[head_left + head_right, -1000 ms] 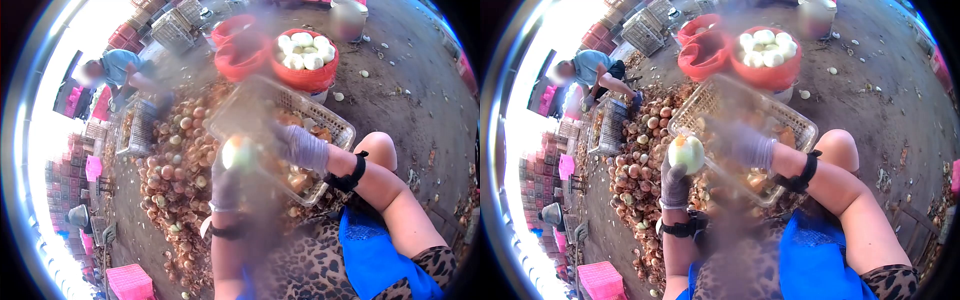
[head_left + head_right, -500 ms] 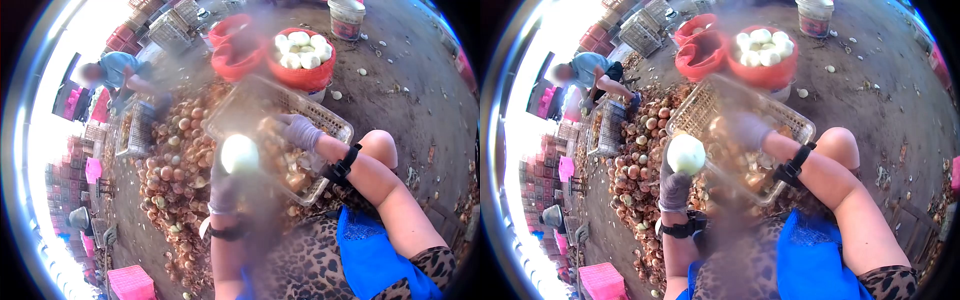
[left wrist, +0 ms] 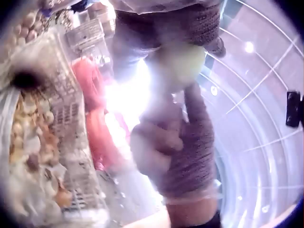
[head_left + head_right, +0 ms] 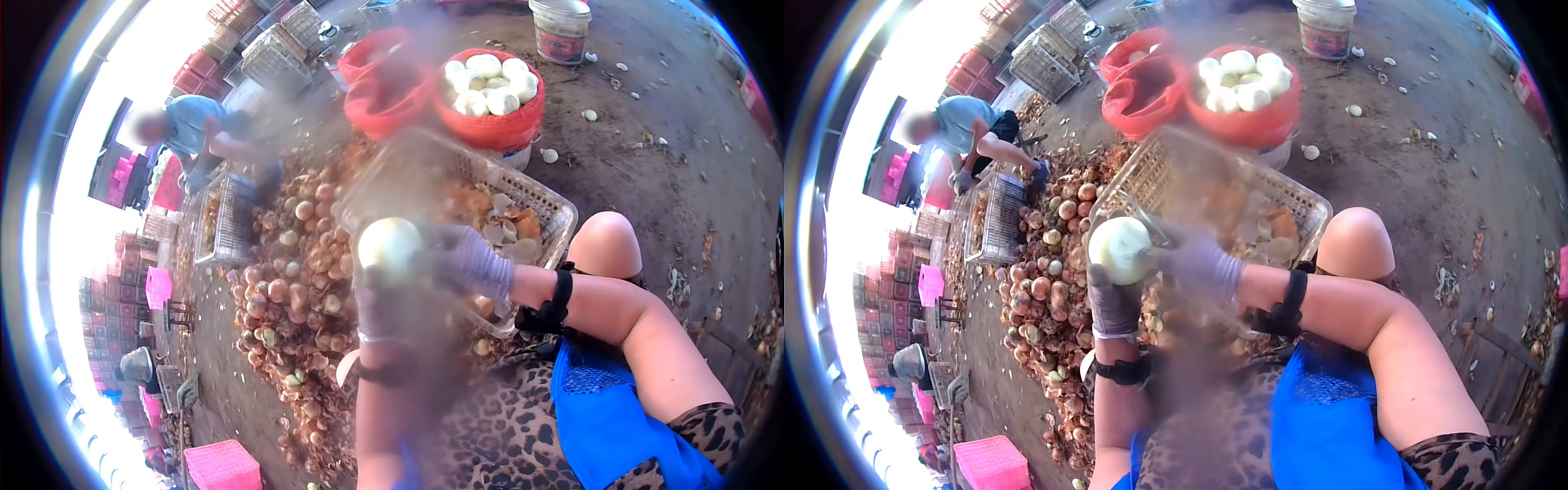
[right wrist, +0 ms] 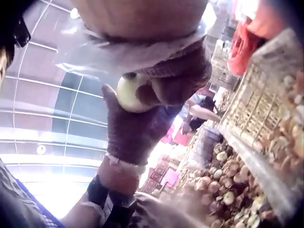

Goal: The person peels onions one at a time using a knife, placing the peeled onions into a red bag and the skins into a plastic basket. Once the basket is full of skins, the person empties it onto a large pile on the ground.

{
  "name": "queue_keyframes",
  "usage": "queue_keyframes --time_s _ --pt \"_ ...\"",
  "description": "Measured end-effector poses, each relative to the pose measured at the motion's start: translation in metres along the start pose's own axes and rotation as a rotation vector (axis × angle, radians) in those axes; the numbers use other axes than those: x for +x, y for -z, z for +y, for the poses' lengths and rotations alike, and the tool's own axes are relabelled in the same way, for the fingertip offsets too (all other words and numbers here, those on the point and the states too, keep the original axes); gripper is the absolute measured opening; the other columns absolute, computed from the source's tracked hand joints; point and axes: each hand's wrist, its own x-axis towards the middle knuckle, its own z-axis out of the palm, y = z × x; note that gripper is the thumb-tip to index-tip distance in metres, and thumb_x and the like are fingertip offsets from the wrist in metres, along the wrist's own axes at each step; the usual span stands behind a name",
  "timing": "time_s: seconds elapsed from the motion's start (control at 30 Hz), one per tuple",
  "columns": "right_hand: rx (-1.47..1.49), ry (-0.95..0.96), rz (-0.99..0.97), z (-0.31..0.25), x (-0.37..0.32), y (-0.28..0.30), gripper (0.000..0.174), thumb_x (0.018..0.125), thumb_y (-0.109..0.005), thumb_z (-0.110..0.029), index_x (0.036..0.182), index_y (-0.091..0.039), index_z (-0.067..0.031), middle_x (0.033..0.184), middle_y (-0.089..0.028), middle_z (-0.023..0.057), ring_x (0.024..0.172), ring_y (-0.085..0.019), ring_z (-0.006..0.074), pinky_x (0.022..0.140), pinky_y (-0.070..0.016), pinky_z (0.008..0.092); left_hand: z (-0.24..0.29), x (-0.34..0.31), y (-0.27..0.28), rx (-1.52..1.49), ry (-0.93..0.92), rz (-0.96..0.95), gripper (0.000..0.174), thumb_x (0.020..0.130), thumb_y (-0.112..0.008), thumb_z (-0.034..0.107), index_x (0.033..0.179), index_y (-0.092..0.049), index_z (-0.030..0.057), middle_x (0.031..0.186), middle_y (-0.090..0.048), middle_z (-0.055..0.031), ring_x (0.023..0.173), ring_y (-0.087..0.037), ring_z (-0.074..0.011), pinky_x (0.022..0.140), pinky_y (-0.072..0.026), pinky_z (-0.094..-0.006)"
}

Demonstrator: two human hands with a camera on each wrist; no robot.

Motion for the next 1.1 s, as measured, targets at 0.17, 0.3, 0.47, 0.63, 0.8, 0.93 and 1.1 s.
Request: queue_keyframes --time_s 0.17,0.3,0.47,0.63,0.8,0.93,1.1 --pt "-0.407 0.327 -0.019 -0.004 0.003 0.018 0.055 0.087 -0.061 -0.015 0.137 -0.042 -0.0050 0.089 -0.064 0.0105 0.076 -0.062 0.0198 0.068 -0.0507 0.0326 0.001 0.010 -0.003 -0.121 0.127 -0.030 0.065 0.070 -0.074 0.027 0.123 -0.047 0.0013 0.103 -0.060 -0.0104 0.090 -0.061 -0.0201 0.078 -0.0536 -0.0306" --pt "-0.811 0.484 -0.092 -0.018 -0.008 0.029 0.062 0.089 -0.055 -0.019 0.143 -0.029 -0.0064 0.084 -0.062 0.0170 0.070 -0.063 0.0267 0.064 -0.0493 0.0362 -0.001 0.007 0.008 0.253 0.075 0.035 0.062 0.072 -0.072 0.017 0.125 -0.044 0.0012 0.105 -0.061 -0.0115 0.090 -0.062 -0.0189 0.077 -0.0542 -0.0284" --pt "-1.219 0.597 -0.212 -0.005 -0.008 0.035 0.064 0.088 -0.056 -0.020 0.144 -0.027 -0.0078 0.070 -0.058 0.0144 0.062 -0.060 0.0218 0.057 -0.0477 0.0320 -0.012 0.006 0.029 0.400 0.053 0.092 0.066 0.072 -0.076 0.018 0.127 -0.043 0.0014 0.106 -0.062 -0.0109 0.089 -0.063 -0.0176 0.073 -0.0554 -0.0293" --pt "-0.492 -0.011 -0.188 -0.013 -0.004 0.021 0.040 0.089 -0.058 -0.016 0.127 -0.050 -0.0053 0.064 -0.053 0.0077 0.057 -0.054 0.0162 0.054 -0.0458 0.0271 -0.021 0.001 0.054 0.389 0.176 0.074 0.065 0.069 -0.079 0.025 0.121 -0.050 0.0010 0.103 -0.062 -0.0091 0.086 -0.063 -0.0175 0.072 -0.0550 -0.0284" --pt "-0.388 0.363 -0.066 -0.001 0.006 0.029 0.013 0.085 -0.061 -0.012 0.093 -0.067 -0.0043 0.070 -0.058 0.0060 0.063 -0.056 0.0168 0.058 -0.0474 0.0289 -0.014 -0.004 0.039 0.611 0.042 0.033 0.079 0.061 -0.082 0.030 0.125 -0.046 -0.0004 0.107 -0.060 -0.0100 0.092 -0.062 -0.0197 0.078 -0.0541 -0.0308" --pt "-1.211 0.490 -0.027 0.012 0.031 0.062 0.010 0.081 -0.060 -0.012 0.086 -0.065 -0.0044 0.080 -0.062 0.0082 0.069 -0.059 0.0216 0.064 -0.0488 0.0324 0.002 -0.006 0.026 0.485 0.077 0.051 0.094 0.055 -0.084 0.039 0.130 -0.042 0.0010 0.111 -0.058 -0.0104 0.099 -0.059 -0.0208 0.086 -0.0512 -0.0338" --pt "-1.071 0.525 0.068 -0.005 0.018 0.050 0.026 0.091 -0.055 -0.020 0.114 -0.057 -0.0077 0.092 -0.065 0.0111 0.083 -0.062 0.0180 0.072 -0.0486 0.0313 0.011 -0.007 0.025 0.377 0.083 0.031 0.093 0.057 -0.084 0.036 0.132 -0.042 0.0028 0.113 -0.058 -0.0108 0.100 -0.060 -0.0213 0.084 -0.0523 -0.0331"
